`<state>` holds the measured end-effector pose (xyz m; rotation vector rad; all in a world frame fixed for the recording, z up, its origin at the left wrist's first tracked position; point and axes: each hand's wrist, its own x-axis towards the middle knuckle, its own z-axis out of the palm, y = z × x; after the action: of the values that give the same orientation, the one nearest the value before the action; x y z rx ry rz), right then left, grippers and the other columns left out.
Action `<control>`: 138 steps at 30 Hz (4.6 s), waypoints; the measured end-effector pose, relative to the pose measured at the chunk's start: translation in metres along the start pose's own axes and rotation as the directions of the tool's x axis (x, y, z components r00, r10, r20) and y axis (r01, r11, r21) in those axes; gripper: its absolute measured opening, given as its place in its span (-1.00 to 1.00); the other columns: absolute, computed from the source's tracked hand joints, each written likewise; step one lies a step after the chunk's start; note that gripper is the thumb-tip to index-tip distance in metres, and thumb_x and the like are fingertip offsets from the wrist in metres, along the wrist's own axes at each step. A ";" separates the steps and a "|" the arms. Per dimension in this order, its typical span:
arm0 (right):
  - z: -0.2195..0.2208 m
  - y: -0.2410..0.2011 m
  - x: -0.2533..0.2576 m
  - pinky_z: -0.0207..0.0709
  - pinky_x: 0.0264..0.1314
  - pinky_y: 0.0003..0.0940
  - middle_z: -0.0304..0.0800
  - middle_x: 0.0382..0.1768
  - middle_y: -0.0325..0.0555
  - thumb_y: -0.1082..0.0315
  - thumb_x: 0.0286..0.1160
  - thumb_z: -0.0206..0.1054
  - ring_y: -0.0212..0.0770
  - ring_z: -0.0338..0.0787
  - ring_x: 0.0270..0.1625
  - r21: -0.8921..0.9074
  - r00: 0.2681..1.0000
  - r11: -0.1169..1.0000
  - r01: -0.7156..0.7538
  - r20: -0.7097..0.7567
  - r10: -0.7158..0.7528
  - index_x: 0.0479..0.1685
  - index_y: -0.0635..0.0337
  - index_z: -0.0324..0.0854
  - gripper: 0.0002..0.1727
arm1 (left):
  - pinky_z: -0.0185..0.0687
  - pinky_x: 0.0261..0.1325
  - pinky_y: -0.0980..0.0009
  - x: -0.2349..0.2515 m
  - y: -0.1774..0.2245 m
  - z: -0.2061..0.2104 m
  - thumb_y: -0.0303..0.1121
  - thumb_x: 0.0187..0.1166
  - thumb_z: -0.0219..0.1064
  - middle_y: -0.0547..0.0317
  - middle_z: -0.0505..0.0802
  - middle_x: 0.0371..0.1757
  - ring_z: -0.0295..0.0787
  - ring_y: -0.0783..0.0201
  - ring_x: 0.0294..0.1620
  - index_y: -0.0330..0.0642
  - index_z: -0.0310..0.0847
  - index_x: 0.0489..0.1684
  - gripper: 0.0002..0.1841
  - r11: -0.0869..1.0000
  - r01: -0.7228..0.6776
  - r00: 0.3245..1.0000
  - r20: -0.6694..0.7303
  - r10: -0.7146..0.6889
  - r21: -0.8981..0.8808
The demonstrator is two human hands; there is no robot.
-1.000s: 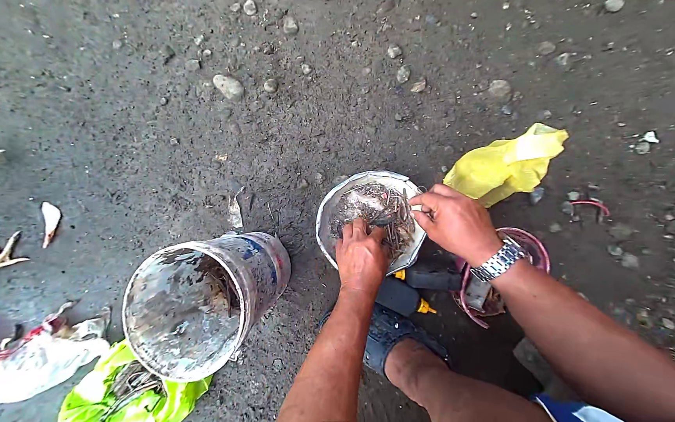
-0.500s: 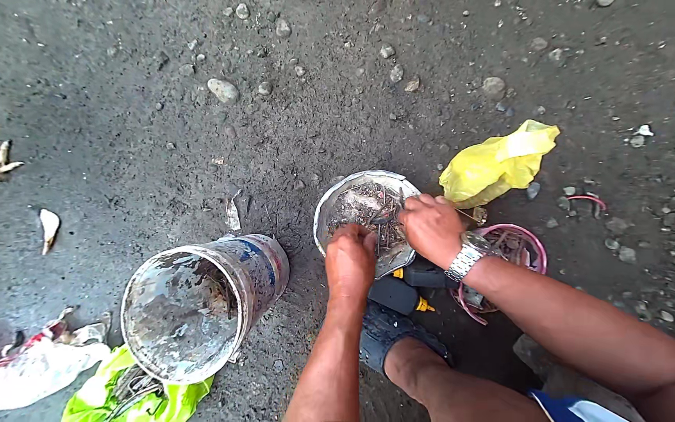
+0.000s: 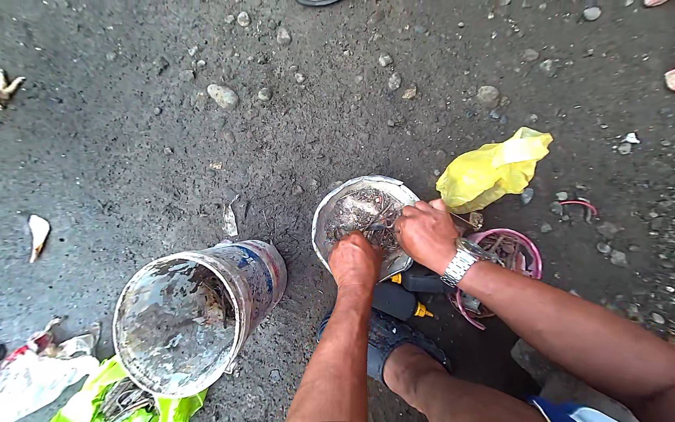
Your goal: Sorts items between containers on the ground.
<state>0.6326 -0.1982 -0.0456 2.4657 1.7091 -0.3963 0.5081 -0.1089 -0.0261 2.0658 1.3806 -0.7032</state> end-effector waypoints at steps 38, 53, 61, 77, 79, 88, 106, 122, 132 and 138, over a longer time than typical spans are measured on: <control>-0.011 -0.003 0.000 0.43 0.22 0.11 0.82 -0.27 -0.18 0.05 0.22 0.49 -0.03 0.76 -0.01 0.074 0.996 0.995 -0.068 0.062 0.064 -0.48 -0.04 0.79 -0.79 | 0.90 -0.04 0.18 -0.135 -0.117 -0.095 -0.57 0.64 0.23 -0.20 0.90 -0.14 0.94 0.02 -0.13 -0.32 0.63 0.04 -0.85 -0.174 -0.232 0.971 -0.238 0.013 -0.957; -0.039 0.013 -0.015 0.45 0.04 0.10 0.71 -0.39 -0.21 0.00 0.19 0.44 -0.06 0.73 -0.14 0.253 0.989 0.958 -0.132 -0.028 0.144 -0.56 -0.10 0.69 -0.77 | 0.92 -0.15 0.32 -0.134 -0.152 -0.115 -0.42 0.59 0.37 0.11 0.90 -0.07 0.91 0.32 -0.19 -0.39 0.66 0.17 -0.72 0.743 -0.429 0.787 -0.616 0.030 -0.513; -0.049 0.007 -0.019 0.46 0.02 0.10 0.71 -0.38 -0.19 0.09 0.29 0.40 -0.08 0.74 -0.17 0.391 0.982 0.908 -0.152 -0.043 0.183 -0.43 -0.04 0.72 -0.82 | 0.78 0.13 -0.15 0.003 -0.030 -0.043 -0.50 0.66 0.21 -0.11 0.81 0.29 0.85 -0.14 0.13 -0.15 0.71 0.34 -0.66 0.954 -0.300 0.928 -0.226 0.295 0.014; -0.048 0.005 -0.019 0.44 -0.05 0.05 0.69 -0.41 -0.25 0.09 0.28 0.40 -0.13 0.71 -0.20 0.436 0.982 0.888 -0.145 -0.044 0.182 -0.45 -0.07 0.70 -0.84 | 0.78 -0.05 -0.17 0.002 -0.027 -0.043 -0.29 0.66 0.33 -0.17 0.85 0.03 0.86 -0.22 0.02 -0.20 0.69 0.12 -0.77 0.976 -0.071 0.990 -0.104 0.094 0.208; -0.048 0.002 -0.020 0.44 -0.03 0.04 0.69 -0.41 -0.27 0.09 0.28 0.39 -0.15 0.71 -0.19 0.432 0.983 0.889 -0.150 -0.034 0.182 -0.46 -0.09 0.69 -0.84 | 0.76 -0.18 -0.10 0.003 -0.021 -0.035 -0.36 0.69 0.20 -0.13 0.87 -0.08 0.87 -0.19 -0.06 -0.17 0.67 0.06 -0.81 0.956 -0.035 0.992 -0.109 0.069 0.291; -0.045 0.012 -0.026 0.45 0.01 0.04 0.65 -0.44 -0.32 0.08 0.29 0.39 -0.22 0.69 -0.24 0.491 0.979 0.854 -0.174 -0.008 0.205 -0.46 -0.11 0.70 -0.85 | 0.74 -0.09 -0.19 0.001 -0.038 -0.060 -0.29 0.50 0.40 0.04 0.92 -0.19 0.88 -0.05 -0.16 0.03 0.70 0.26 -0.65 0.985 -0.069 0.997 -0.056 0.061 -0.155; -0.054 0.000 -0.030 0.59 -0.31 -0.32 0.69 -0.39 -0.40 0.18 0.45 0.32 -0.40 0.66 -0.38 0.893 0.990 0.428 -0.141 0.126 0.063 -0.35 -0.12 0.70 -0.90 | 0.87 -0.09 0.27 -0.078 -0.098 -0.052 -0.56 0.65 0.27 -0.38 0.88 0.00 0.94 0.01 -0.10 -0.46 0.66 0.03 -0.84 -0.298 -0.084 0.994 -0.101 0.042 -0.951; -0.059 -0.003 -0.035 0.56 -0.05 -0.44 0.71 -0.36 -0.28 0.25 0.51 0.22 -0.40 0.66 -0.25 0.951 0.967 -0.191 -0.243 0.222 -0.125 -0.32 0.07 0.73 -0.80 | 0.79 -0.29 0.48 -0.154 -0.213 -0.112 -0.42 0.67 0.31 0.30 0.88 -0.30 0.85 0.45 -0.31 -0.22 0.60 -0.17 -0.93 0.647 -0.428 0.726 -0.666 -0.170 -0.631; -0.063 -0.024 -0.037 0.54 -0.02 -0.54 0.72 -0.33 -0.39 0.18 0.62 0.30 -0.51 0.65 -0.21 0.929 0.934 -0.299 -0.217 0.108 -0.341 -0.24 0.01 0.74 -0.82 | 0.79 -0.33 0.42 -0.143 -0.108 -0.098 -0.39 0.64 0.35 0.19 0.93 -0.17 0.84 0.36 -0.35 -0.25 0.81 -0.03 -0.84 0.506 -0.469 0.862 -0.500 0.084 -0.724; -0.081 -0.035 -0.042 0.64 0.04 -0.48 0.83 -0.28 -0.21 0.27 0.56 0.43 -0.41 0.76 -0.16 0.941 0.935 -0.202 -0.270 0.206 -0.289 -0.21 0.19 0.79 -0.84 | 0.81 -0.30 0.36 -0.104 -0.050 -0.051 -0.42 0.53 0.48 -0.09 0.90 -0.26 0.82 0.20 -0.39 -0.41 0.83 -0.04 -0.79 0.144 -0.235 0.970 -0.221 0.105 -0.961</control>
<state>0.5985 -0.2039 0.0458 2.4478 1.1348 -3.1892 0.4328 -0.1253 0.0739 1.0518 1.0747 0.4516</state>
